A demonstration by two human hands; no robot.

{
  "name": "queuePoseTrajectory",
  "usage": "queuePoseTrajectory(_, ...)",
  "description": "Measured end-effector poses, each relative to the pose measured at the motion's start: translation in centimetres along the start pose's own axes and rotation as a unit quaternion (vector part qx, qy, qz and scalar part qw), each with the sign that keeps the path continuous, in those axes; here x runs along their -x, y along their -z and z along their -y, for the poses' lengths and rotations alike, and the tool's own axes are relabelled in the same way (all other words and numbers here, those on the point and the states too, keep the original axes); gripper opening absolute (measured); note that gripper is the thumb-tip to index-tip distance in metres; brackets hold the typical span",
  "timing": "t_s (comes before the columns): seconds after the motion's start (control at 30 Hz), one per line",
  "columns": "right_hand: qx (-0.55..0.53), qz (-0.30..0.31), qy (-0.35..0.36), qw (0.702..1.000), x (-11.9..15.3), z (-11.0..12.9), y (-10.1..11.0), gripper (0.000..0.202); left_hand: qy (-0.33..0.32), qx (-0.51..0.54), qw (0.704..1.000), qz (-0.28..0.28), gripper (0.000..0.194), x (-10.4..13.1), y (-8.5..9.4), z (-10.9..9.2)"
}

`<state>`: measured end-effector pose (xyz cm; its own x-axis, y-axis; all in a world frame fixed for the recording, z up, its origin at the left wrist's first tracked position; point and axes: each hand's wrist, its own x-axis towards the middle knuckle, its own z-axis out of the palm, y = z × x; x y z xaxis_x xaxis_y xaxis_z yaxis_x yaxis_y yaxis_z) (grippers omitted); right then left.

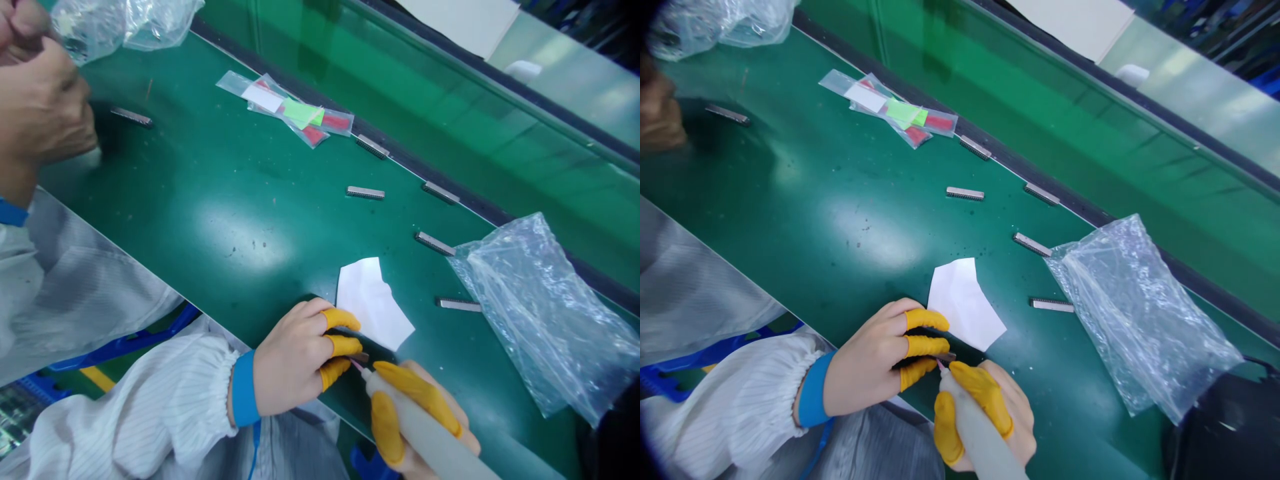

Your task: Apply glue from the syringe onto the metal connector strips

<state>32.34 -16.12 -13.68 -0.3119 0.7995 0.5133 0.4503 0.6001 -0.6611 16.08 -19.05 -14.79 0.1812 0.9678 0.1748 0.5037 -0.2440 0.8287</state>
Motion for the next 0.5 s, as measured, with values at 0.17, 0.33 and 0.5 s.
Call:
queuePoseTrajectory(0.17, -0.024, -0.023, 0.048, 0.998, -0.84, 0.2, -0.35, 0.022, -0.011, 0.01, 1.0, -0.003, 0.015, 0.07, 0.07, 0.2)
queuePoseTrajectory(0.33, -0.007, -0.021, 0.061, 0.998, -0.87, 0.21, -0.36, 0.022, -0.004, 0.007, 1.0, -0.004, 0.015, 0.09, -0.01, 0.14)
queuePoseTrajectory(0.5, -0.003, -0.013, 0.062, 0.998, -0.86, 0.09, -0.26, 0.02, -0.004, 0.01, 1.0, -0.007, 0.016, 0.06, 0.03, 0.09)
